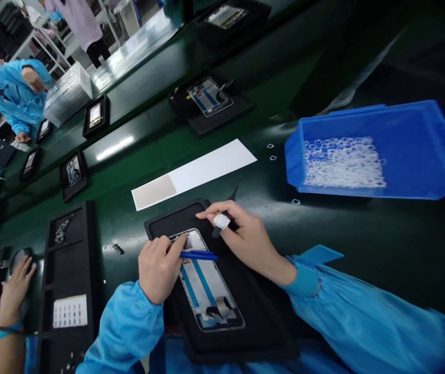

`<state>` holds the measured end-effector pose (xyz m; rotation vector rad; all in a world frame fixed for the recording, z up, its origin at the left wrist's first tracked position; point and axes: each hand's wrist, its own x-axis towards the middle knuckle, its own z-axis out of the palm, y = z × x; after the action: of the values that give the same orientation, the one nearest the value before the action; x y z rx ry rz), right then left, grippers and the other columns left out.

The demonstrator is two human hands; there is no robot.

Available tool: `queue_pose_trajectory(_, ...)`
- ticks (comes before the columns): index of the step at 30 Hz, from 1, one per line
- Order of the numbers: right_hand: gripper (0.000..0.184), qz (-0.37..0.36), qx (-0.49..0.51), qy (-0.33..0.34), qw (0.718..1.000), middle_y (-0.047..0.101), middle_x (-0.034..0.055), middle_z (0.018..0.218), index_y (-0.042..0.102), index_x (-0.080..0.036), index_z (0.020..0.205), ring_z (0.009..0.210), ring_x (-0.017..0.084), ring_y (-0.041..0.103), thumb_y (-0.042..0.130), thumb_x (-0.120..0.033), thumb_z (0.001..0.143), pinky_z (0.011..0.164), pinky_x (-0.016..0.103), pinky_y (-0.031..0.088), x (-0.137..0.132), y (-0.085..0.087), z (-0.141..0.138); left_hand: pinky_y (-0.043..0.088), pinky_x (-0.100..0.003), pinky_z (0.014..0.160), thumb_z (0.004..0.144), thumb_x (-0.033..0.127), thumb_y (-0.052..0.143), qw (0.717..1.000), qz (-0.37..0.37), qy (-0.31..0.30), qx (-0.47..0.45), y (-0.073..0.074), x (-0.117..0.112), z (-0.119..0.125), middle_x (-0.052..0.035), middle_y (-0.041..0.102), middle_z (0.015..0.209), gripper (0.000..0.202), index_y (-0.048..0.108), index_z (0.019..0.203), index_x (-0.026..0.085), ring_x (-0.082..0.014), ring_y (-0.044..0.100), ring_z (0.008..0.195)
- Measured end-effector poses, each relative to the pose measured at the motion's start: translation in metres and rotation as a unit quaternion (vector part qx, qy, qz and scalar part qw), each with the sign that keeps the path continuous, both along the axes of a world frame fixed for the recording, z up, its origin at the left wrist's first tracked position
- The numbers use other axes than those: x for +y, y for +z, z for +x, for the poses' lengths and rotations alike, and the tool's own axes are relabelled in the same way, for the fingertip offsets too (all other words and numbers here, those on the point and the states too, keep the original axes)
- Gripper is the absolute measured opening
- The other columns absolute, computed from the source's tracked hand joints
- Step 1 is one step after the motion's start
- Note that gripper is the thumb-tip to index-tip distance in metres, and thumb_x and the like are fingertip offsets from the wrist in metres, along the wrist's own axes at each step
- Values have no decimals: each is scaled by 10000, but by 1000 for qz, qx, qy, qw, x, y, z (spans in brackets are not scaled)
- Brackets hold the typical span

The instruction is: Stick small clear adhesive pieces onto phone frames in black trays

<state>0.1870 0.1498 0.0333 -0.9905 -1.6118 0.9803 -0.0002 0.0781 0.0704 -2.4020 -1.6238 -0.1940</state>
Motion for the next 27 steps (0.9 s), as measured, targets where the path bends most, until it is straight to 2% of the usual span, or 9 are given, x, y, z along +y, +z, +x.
queue_pose_trajectory(6,93,-38,34,-9,999,732,31,889,579,-236,1001,845,188,691,502,-273,963,736,307,522,-2,-5,-1,363,-306,549,910,109,505,1000,-7,-14,25,4,4,1,7,507,693,288,637,1142,217,-159,483,611)
queue_pose_trajectory(8,182,-61,56,-26,996,707,15,756,596,-233,1033,721,170,677,478,-361,981,679,294,519,-3,-3,-1,364,-311,539,911,109,507,998,-24,-16,48,7,6,3,2,519,712,277,636,1134,211,-164,495,615)
queue_pose_trajectory(11,398,-99,84,-71,989,578,-15,592,632,-228,1128,522,141,565,410,-523,978,542,284,479,0,1,2,388,-311,534,896,110,532,996,-58,-22,71,13,8,7,-1,538,729,260,640,1115,199,-167,529,623)
queue_pose_trajectory(13,494,-126,98,-92,983,535,-17,584,636,-228,1171,497,137,523,404,-604,949,507,289,467,7,5,7,406,-307,527,880,116,554,993,-86,-22,74,19,9,7,-2,556,738,258,653,1102,201,-165,551,610)
queue_pose_trajectory(15,542,-158,114,-86,977,546,1,595,659,-215,1127,562,157,573,440,-659,906,508,288,483,18,9,12,420,-288,513,865,135,576,990,-127,-15,55,25,15,4,0,589,777,281,661,1115,231,-151,571,589)
queue_pose_trajectory(18,549,-188,129,-45,973,621,48,676,696,-185,983,688,191,644,551,-689,823,492,263,505,44,16,12,460,-257,524,885,183,553,986,-166,28,-7,28,40,-6,0,644,917,366,625,1221,309,-146,637,662)
queue_pose_trajectory(22,451,-192,86,-13,978,699,85,869,704,-155,910,717,183,665,678,-580,764,514,249,544,85,21,-11,552,-308,682,910,204,516,982,-150,110,-26,15,100,-22,-33,607,1266,413,587,1297,329,-212,682,917)
queue_pose_trajectory(25,312,-198,27,-22,980,700,77,738,693,-135,823,655,185,671,685,-445,787,529,261,552,112,17,-34,557,-355,826,889,175,551,977,-191,100,-10,3,134,-28,-35,496,1436,460,571,1316,344,-245,659,1052)
queue_pose_trajectory(27,221,-190,4,-31,981,691,69,663,671,-137,763,602,185,666,674,-355,798,533,268,546,124,14,-46,550,-370,864,899,207,561,974,-211,83,-3,-2,142,-29,-34,499,1435,425,585,1296,358,-250,659,1063)
